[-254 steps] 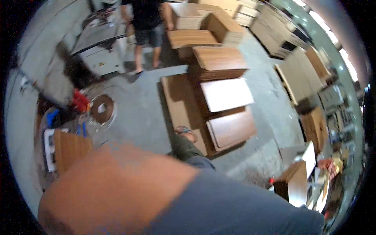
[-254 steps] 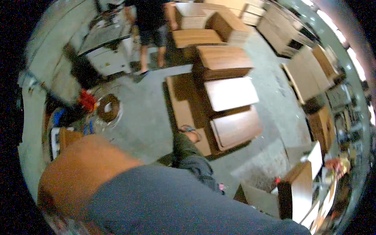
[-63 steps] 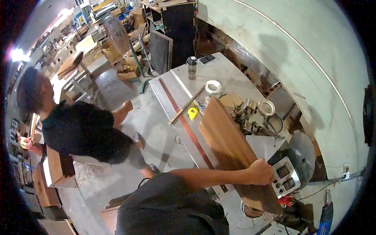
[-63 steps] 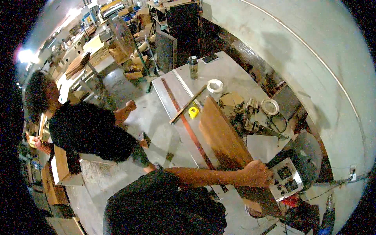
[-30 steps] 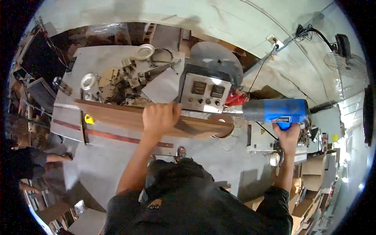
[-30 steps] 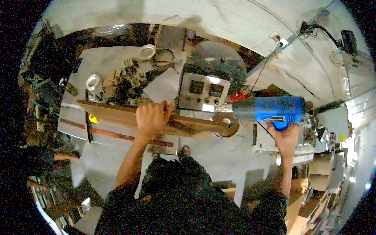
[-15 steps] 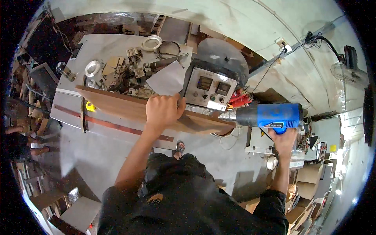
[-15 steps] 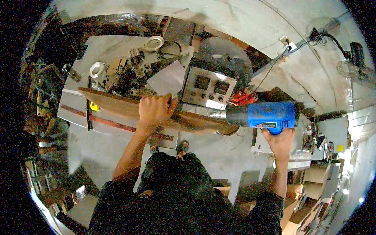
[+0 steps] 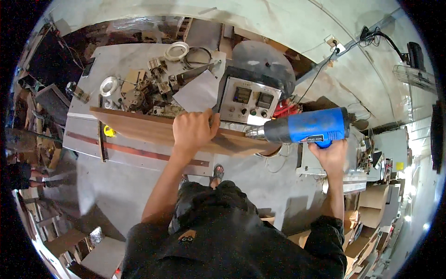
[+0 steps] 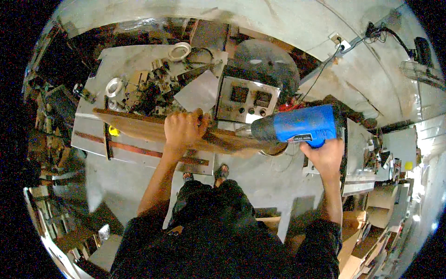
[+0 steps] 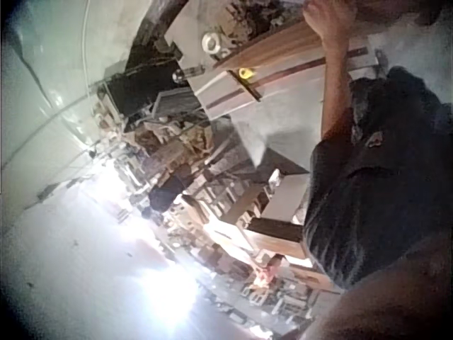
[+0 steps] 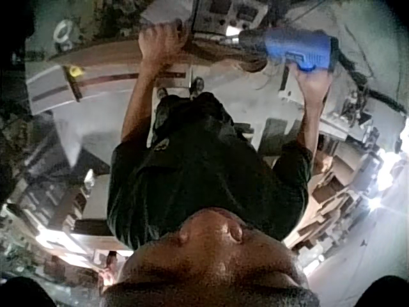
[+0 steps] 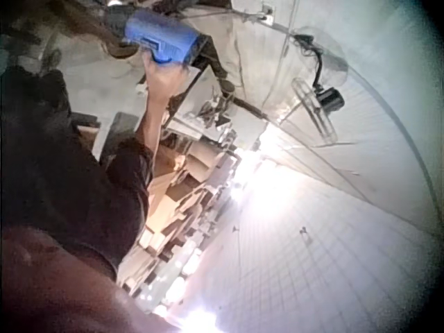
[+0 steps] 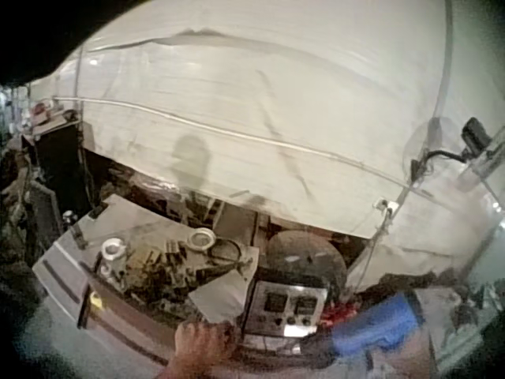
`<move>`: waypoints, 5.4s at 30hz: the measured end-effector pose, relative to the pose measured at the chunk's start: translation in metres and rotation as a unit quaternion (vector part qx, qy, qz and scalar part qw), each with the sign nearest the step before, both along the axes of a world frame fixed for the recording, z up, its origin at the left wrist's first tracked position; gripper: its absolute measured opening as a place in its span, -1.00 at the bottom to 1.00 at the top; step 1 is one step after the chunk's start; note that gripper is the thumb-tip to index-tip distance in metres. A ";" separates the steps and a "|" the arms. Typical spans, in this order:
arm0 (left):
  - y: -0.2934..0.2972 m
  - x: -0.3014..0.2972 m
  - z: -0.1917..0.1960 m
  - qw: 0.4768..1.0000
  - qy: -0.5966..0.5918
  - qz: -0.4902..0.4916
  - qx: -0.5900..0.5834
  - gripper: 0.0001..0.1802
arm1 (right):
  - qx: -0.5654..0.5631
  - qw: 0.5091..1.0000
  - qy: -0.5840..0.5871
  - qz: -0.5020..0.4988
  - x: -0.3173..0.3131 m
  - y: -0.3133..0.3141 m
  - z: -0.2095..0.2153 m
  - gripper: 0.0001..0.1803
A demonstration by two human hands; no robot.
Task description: The person finishes wooden panels by heating the edges with a heat gun, scraping the corners with a metal file, and trimming excess material using a utility knife.
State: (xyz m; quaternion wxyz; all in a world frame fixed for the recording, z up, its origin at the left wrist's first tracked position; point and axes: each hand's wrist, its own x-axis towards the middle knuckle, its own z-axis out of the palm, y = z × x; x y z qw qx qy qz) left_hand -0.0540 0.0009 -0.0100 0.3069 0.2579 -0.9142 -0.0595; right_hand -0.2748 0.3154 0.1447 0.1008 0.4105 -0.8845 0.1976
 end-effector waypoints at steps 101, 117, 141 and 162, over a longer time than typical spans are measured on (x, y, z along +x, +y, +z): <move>-0.005 -0.017 -0.004 0.999 -0.036 0.010 -0.010 -0.60 | 0.081 0.986 0.143 0.010 -0.028 0.031 -0.004 -0.54; -0.007 -0.016 -0.006 1.000 -0.017 0.014 -0.015 -0.63 | 0.042 0.996 0.062 0.042 -0.021 0.012 0.007 -0.53; -0.007 -0.016 -0.005 1.000 -0.014 0.004 -0.004 -0.58 | 0.018 0.995 0.057 0.081 -0.014 -0.004 0.005 -0.34; -0.006 -0.018 -0.005 1.000 -0.027 0.002 -0.013 -0.61 | 0.159 0.976 0.148 0.019 -0.029 0.052 0.002 -0.53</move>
